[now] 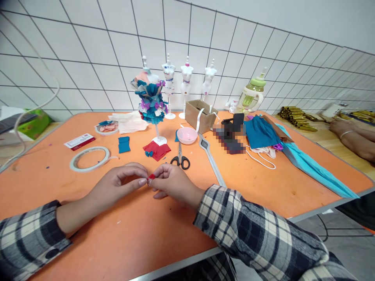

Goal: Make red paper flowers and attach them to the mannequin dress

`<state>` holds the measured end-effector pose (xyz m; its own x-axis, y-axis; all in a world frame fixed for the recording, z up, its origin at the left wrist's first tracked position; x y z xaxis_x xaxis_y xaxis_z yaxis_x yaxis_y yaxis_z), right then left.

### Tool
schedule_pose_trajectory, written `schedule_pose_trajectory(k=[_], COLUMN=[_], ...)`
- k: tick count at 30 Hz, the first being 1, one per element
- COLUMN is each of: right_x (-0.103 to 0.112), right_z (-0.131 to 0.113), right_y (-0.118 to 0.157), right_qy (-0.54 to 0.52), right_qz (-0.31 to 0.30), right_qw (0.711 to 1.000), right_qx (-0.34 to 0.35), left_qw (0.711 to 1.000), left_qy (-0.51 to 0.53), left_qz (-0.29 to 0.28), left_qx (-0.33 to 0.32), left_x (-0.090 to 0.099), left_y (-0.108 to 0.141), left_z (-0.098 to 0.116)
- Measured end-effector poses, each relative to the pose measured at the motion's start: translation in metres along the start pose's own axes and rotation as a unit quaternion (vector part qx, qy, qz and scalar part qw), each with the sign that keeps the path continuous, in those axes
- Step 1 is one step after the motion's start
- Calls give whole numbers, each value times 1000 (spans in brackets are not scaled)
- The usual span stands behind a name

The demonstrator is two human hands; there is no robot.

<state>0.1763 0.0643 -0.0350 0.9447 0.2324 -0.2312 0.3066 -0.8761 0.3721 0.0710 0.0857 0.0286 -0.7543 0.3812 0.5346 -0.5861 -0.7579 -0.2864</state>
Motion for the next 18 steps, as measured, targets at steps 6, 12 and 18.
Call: schedule_pose_trajectory(k=[6,12,18], right_x=[-1,-5,-8], right_z=[-2,-6,-8], right_y=[0,4,5], right_qy=[14,19,-11], right_qz=[-1,5,-21], right_qw=[1000,1000,999], right_qx=[11,17,26], left_qw=[1000,999,992], left_qy=[27,35,108], left_qz=[2,2,4], left_qx=[15,21,60], left_x=[-3,-4,-5], left_y=[0,2,3], left_z=[-5,-3,-9])
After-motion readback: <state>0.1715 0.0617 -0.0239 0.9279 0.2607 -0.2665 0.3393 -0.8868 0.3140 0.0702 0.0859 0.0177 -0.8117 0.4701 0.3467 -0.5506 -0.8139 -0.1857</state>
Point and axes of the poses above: each hand's wrist, its own y-axis away from the middle knuckle, its own x-axis out of the back of the hand, z = x × y, the point moved 10 cm from there along -y, towards the middle knuckle, and after that the axes turned 5 degrees about -x, right-handed, at the moved point
